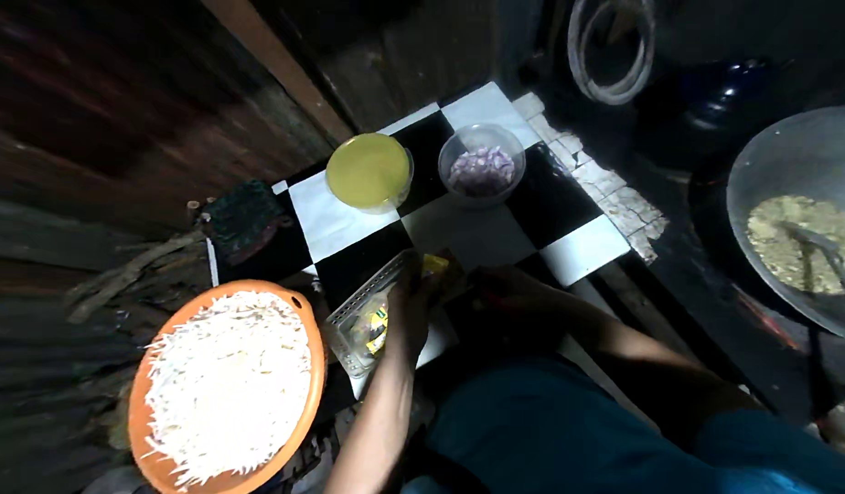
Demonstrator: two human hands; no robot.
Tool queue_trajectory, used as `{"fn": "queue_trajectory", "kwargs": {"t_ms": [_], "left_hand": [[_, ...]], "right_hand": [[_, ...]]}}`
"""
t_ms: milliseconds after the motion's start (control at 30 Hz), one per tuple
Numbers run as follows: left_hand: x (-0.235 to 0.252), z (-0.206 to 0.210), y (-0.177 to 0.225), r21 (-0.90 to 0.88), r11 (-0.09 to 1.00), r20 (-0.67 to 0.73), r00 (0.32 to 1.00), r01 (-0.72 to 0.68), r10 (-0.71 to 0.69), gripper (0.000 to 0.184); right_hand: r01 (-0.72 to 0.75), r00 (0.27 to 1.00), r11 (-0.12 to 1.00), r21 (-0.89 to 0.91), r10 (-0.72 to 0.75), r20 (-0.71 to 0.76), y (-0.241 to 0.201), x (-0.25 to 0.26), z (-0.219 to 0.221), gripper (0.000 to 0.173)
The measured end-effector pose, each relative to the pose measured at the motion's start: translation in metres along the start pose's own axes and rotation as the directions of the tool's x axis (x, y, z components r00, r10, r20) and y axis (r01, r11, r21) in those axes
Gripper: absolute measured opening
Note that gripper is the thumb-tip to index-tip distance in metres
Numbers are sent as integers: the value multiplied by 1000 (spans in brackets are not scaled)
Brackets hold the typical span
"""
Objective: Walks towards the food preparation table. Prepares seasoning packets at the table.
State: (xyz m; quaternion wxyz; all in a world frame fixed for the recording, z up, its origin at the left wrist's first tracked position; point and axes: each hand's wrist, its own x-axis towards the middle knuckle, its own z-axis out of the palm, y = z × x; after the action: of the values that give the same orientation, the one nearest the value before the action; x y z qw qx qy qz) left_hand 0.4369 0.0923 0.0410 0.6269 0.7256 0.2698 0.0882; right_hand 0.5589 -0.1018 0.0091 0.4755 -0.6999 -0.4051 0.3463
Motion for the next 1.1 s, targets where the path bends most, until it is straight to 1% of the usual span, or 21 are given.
{"fn": "queue_trajectory", "kwargs": {"t_ms": [100, 167, 233, 300, 367, 533, 600, 700, 800, 867, 967, 1033, 1100], "left_hand": [[-2, -2, -8, -137, 990, -50, 998, -46, 40, 19], [-5, -3, -11, -186, 981, -60, 997, -52, 42, 17], [-6, -2, -12, -204, 978, -75, 997, -32, 17, 16], [-8, 0, -12, -213, 977, -86, 996, -8, -10, 15], [-7, 1, -13, -233, 972, -94, 996, -13, -10, 14], [-4, 4, -15, -258, 966, -91, 996, -9, -16, 12], [-2, 7, -17, -264, 965, -78, 997, -1, -20, 13], [1, 11, -19, -246, 969, -44, 999, 14, -25, 19], [4, 21, -22, -130, 991, -3, 999, 43, -43, 21], [7, 27, -21, -69, 996, 7, 998, 62, -62, 19], [11, 35, -18, -12, 993, 7, 993, 114, -114, 21], [12, 40, -17, 30, 991, 33, 990, 134, -135, 24], [14, 46, -15, 119, 984, 56, 988, 136, -143, 23]], "right_hand": [[12, 999, 1000, -21, -11, 30, -6, 9, 1, 49], [41, 998, 999, -33, -39, 51, -7, 15, 3, 48], [69, 995, 996, -50, -66, 73, -6, 20, 4, 49], [65, 994, 997, -48, -60, 95, -6, 23, 4, 50], [74, 991, 997, -32, -70, 110, -5, 26, 3, 49], [90, 990, 996, -3, -89, 108, 0, 25, 0, 49], [128, 987, 992, -9, -126, 102, 7, 25, -2, 45], [121, 985, 992, -36, -115, 127, 8, 21, -10, 42], [107, 985, 994, -13, -104, 138, 12, 19, -12, 39], [65, 988, 997, 33, -69, 139, 16, 16, -14, 38], [5, 994, 999, 44, -9, 110, 26, 12, -16, 40], [-24, 995, 998, 61, 18, 95, 32, 8, -18, 39], [-61, 994, 992, 115, 50, 95, 41, 6, -20, 41]]}}
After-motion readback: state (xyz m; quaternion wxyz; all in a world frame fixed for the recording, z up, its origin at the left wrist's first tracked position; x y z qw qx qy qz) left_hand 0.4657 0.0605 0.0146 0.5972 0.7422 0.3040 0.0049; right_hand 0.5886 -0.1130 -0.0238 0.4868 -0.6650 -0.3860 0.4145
